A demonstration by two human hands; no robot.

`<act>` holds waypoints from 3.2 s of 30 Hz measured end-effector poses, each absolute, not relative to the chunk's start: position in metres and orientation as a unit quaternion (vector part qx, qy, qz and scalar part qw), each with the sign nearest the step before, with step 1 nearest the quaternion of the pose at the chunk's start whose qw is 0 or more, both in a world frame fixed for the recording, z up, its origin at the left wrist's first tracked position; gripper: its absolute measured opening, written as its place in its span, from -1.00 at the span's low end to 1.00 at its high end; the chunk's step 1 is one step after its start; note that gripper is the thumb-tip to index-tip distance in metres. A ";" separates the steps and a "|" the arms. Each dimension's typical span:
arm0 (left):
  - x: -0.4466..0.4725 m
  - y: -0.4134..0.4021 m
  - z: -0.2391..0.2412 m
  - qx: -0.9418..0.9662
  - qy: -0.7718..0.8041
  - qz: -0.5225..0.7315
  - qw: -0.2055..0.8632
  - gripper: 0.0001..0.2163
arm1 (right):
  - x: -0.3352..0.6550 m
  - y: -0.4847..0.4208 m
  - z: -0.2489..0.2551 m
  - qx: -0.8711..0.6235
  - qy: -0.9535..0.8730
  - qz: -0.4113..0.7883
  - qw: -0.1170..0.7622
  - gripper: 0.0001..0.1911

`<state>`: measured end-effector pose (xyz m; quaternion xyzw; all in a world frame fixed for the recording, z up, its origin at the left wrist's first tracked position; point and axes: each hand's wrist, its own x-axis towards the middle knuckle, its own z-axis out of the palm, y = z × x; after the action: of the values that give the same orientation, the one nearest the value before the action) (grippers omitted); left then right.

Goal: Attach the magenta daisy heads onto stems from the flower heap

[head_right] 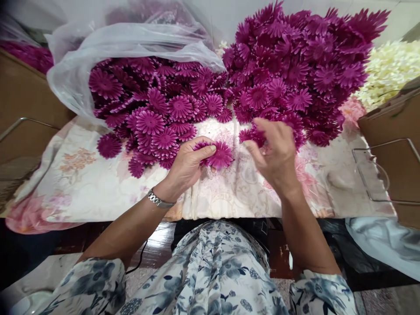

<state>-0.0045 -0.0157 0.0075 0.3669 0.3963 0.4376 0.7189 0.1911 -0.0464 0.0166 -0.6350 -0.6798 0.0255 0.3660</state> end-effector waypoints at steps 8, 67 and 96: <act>0.005 -0.010 0.001 0.384 0.383 0.415 0.731 -0.86 | 0.155 -0.039 0.000 -0.542 -0.644 0.359 0.403 -0.80; 0.007 -0.012 -0.005 0.128 0.281 0.382 0.871 -0.70 | 0.169 -0.031 0.007 -0.547 -0.760 0.004 0.350 -0.69; 0.008 -0.011 -0.008 0.172 0.312 0.366 0.860 -0.60 | 0.204 -0.024 0.033 -0.664 -0.688 -0.161 0.246 -0.38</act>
<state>0.0078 -0.0109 -0.0078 0.1719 0.3119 0.3664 0.8596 0.2041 -0.0236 0.0331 -0.6636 -0.6880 -0.1611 0.2458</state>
